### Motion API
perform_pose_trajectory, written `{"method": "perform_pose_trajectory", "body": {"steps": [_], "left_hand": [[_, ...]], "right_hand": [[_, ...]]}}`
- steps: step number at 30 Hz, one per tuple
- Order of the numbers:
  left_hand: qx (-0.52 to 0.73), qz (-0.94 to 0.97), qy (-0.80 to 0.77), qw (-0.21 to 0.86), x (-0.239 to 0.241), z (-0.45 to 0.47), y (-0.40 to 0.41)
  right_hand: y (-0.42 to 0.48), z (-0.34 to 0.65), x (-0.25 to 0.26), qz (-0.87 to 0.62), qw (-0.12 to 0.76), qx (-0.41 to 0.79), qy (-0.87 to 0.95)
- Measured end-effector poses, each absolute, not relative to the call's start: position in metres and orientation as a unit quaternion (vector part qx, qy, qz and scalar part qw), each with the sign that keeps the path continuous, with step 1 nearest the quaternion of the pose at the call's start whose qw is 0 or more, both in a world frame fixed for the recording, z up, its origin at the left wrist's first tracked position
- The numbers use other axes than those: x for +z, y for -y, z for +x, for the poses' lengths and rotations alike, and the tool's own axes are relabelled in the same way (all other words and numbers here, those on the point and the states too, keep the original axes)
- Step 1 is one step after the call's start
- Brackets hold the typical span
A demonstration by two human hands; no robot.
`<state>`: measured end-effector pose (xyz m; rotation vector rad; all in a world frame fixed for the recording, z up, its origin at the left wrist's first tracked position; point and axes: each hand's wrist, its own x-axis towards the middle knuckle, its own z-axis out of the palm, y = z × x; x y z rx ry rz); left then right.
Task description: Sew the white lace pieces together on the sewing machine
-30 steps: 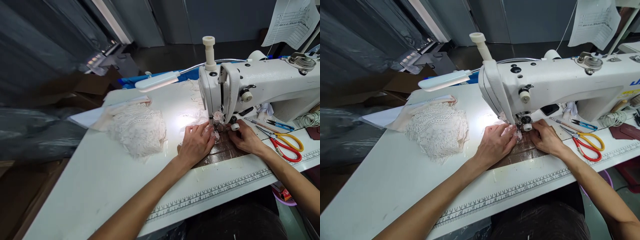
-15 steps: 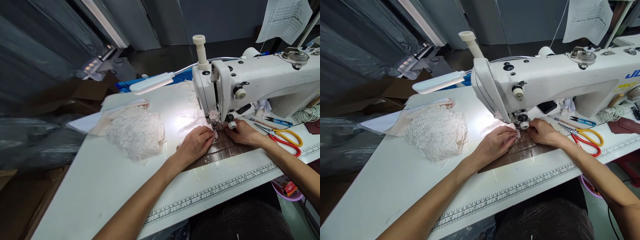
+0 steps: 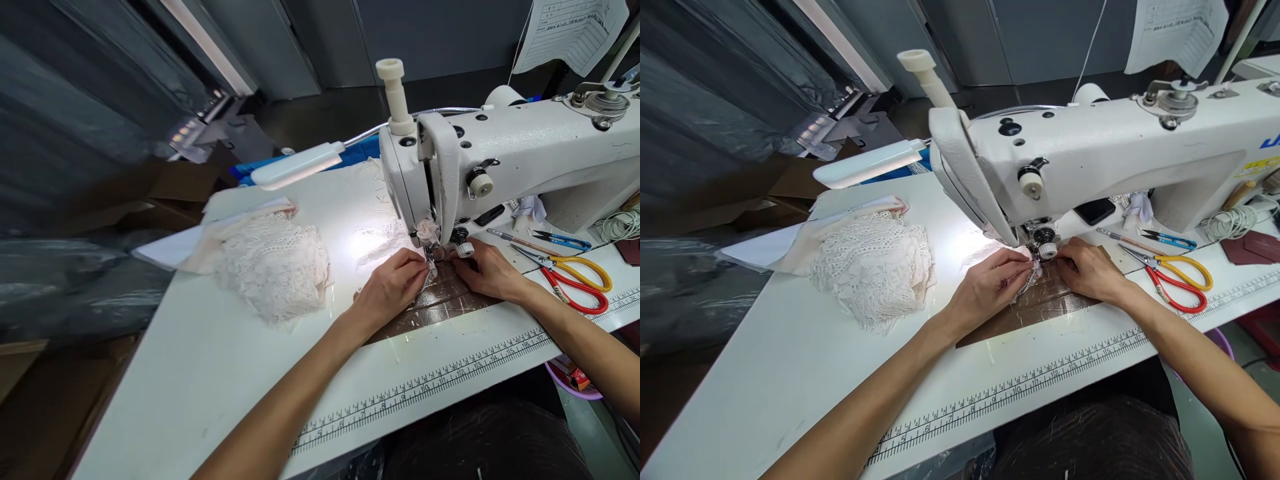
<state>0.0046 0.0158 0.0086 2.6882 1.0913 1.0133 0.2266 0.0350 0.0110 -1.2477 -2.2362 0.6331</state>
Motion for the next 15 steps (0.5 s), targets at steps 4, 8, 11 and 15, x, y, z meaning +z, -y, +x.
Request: {"method": "perform_pose_trajectory", "body": {"steps": [4,8,11,15], "left_hand": [[0.315,0.884,-0.345,0.030,0.0031,0.0038,-0.0163],[0.311,0.886,-0.344,0.023,-0.0007,0.0038,-0.0169],[0.301,0.890,-0.341,-0.020,0.0007,0.0043,-0.0168],[0.272,0.900,-0.331,-0.079,0.0059,0.0021,-0.0150]], "right_hand": [[-0.0335,0.2273,0.0064,-0.431,0.270,0.218,0.833],[-0.0321,0.2291,0.0057,-0.399,0.233,0.185,0.867],[-0.0322,0.2302,0.0057,-0.378,0.184,0.129,0.898],[-0.0331,0.2304,0.0054,-0.368,0.156,0.100,0.911]]}}
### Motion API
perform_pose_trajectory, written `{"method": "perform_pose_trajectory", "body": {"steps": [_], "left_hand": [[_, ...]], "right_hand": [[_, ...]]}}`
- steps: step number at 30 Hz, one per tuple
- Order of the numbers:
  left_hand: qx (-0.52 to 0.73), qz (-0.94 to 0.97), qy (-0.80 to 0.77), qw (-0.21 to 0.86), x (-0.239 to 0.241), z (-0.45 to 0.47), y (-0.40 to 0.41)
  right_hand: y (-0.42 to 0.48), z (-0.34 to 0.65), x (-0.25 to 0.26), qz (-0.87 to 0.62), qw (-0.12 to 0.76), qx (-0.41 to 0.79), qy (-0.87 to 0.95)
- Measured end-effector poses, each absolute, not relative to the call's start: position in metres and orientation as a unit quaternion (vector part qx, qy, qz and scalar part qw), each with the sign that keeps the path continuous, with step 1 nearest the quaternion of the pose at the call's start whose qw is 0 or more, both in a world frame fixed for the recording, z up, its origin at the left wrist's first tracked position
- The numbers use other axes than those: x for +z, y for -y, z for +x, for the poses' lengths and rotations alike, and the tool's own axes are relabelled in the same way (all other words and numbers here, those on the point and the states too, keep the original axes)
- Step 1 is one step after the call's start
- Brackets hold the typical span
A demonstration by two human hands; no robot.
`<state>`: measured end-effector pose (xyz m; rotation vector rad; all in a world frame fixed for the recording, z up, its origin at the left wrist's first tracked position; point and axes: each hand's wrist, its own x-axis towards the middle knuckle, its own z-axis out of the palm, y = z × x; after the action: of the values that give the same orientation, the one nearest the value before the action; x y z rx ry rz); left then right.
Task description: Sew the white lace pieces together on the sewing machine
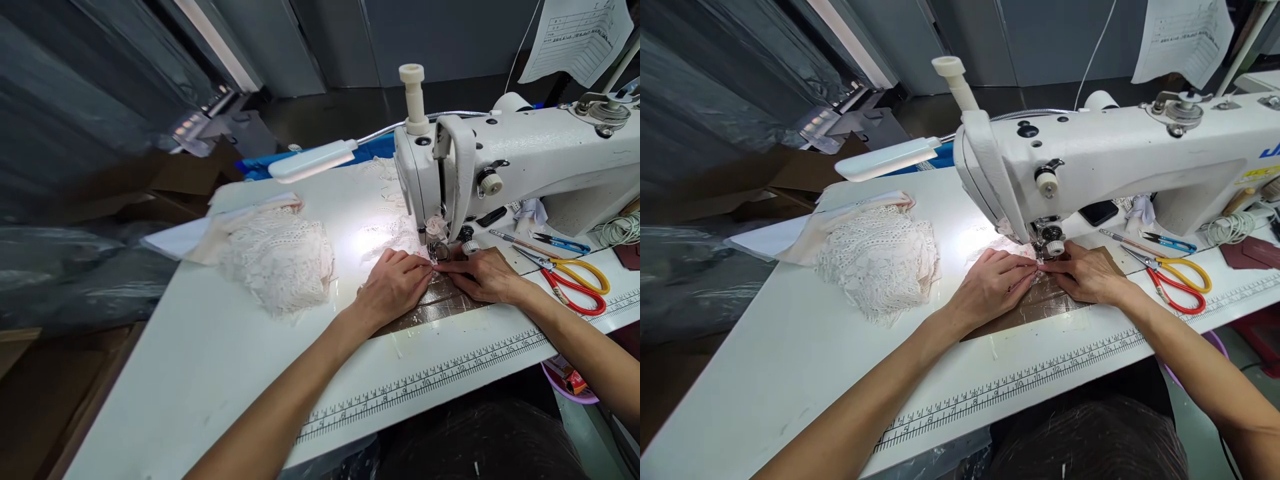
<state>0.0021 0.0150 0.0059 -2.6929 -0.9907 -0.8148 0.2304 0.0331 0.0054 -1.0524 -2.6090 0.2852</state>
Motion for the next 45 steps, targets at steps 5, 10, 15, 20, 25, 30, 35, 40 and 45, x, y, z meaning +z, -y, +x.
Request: {"method": "perform_pose_trajectory", "body": {"steps": [5,10,15,20,25,30,35,40,45], "left_hand": [[-0.265,-0.907,0.315,0.082,0.006,-0.002,-0.014],[-0.246,-0.913,0.299,0.127,0.005,-0.002,-0.015],[-0.260,-0.910,0.287,0.146,0.006,-0.002,-0.014],[-0.275,-0.904,0.291,0.152,0.004,0.000,-0.013],[-0.287,-0.899,0.294,0.150,0.003,0.000,-0.013],[-0.251,-0.909,0.314,0.114,0.007,-0.002,-0.011],[-0.233,-0.910,0.324,0.114,0.011,-0.003,-0.009],[-0.213,-0.913,0.328,0.119,0.009,-0.006,-0.011],[-0.199,-0.914,0.340,0.099,0.007,-0.009,-0.013]], "right_hand": [[-0.033,0.230,0.006,-0.369,0.166,0.122,0.906],[-0.034,0.230,0.011,-0.408,0.201,0.215,0.864],[-0.034,0.230,0.010,-0.408,0.218,0.212,0.861],[-0.033,0.231,0.003,-0.373,0.196,0.133,0.897],[-0.030,0.230,0.005,-0.342,0.147,0.072,0.925],[-0.024,0.226,0.012,-0.340,0.129,0.052,0.930],[-0.018,0.219,0.015,-0.345,0.121,0.043,0.930],[-0.016,0.211,0.020,-0.360,0.108,0.035,0.926],[-0.015,0.203,0.024,-0.401,0.042,0.031,0.915]]}}
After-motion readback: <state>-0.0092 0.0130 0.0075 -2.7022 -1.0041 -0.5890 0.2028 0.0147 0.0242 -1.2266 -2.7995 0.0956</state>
